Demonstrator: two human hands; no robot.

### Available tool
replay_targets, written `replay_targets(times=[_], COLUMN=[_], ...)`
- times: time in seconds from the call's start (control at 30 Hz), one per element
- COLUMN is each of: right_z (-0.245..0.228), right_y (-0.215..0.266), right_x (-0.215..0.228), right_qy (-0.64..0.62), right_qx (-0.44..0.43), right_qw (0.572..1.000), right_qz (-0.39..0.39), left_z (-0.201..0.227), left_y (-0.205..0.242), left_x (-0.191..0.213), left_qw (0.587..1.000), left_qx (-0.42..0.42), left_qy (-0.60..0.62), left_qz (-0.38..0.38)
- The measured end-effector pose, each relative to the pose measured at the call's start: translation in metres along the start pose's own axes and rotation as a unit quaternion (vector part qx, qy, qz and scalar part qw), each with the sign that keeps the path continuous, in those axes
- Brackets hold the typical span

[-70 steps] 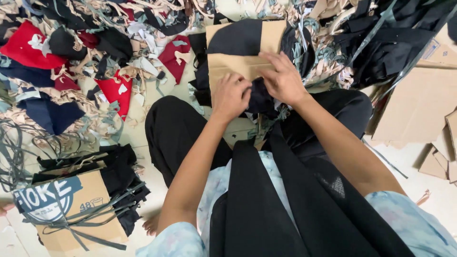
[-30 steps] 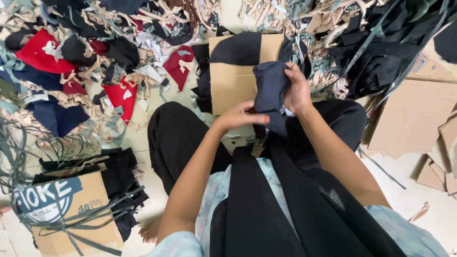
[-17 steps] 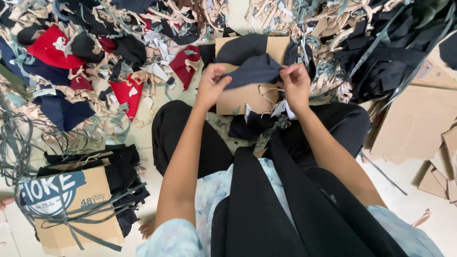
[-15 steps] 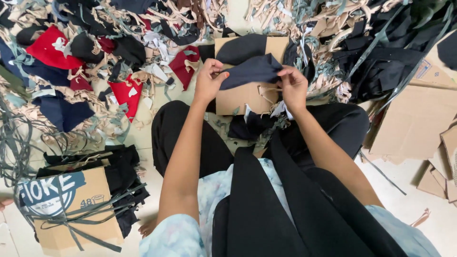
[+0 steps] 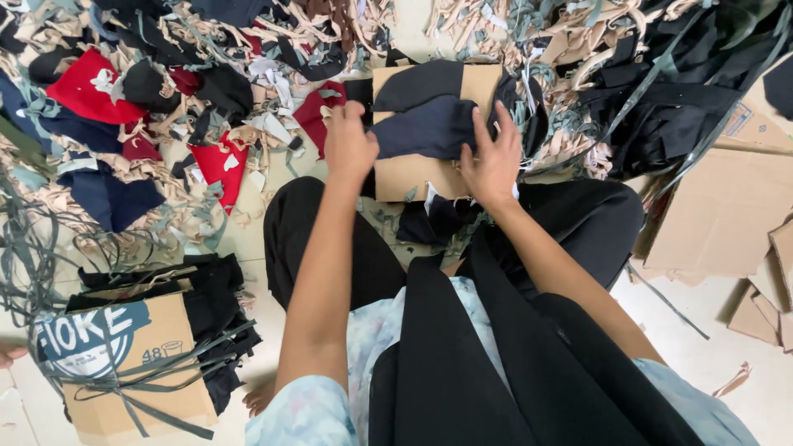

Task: Sorting through a pile of fabric scraps to select and stack specific pieces onto a cardboard base.

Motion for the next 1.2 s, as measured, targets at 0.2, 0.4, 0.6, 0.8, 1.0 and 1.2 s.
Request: replay_targets(times=[0.2, 0.4, 0.6, 0.8, 1.0, 1.2], right_z=[-0.042, -0.036, -0.031, -0.035, -0.016, -0.021], right_y=[0.013, 0.019, 0.021, 0.001, 0.057, 0.075], right_x=[-0.025, -0.045, -0.046, 0.019, 0.020, 0.010], right_qy=[0.013, 0.000, 0.053, -0.145, -0.048, -0.057], right_qx=[0.066, 0.047, 0.097, 0.122, 0.139, 0.151], right_qw=[0.974, 0.957, 0.960, 0.969, 0.986, 0.983], right_qz=[-0.218, -0.286, -0.258, -0.159, -0.078, -0.084], left_z=[0.043, 0.026, 0.033, 0.042, 0.039, 0.040], left_y=[0.038, 0.046, 0.060, 0.096, 0.132, 0.133], left_x=[-0.054, -0.088, -0.072, -0.055, -0.092, -0.098], left_qw=[0.970, 0.970, 0.966, 0.979, 0.975, 0.975], left_qx=[-0.224, -0.192, -0.214, -0.193, -0.190, -0.207], left_qy=[-0.074, -0.113, -0.117, -0.046, 0.004, 0.016], left_qz=[0.058, 0.093, 0.085, 0.054, 0.119, 0.081])
Point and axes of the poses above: each hand's wrist, its own y-axis away from the middle knuckle, its own x-axis out of the back of the hand, z = x × y, the point moved 3 cm from there along -y, towards the middle knuckle, and after that the axes turned 2 degrees about -z, right-handed, at the moved point
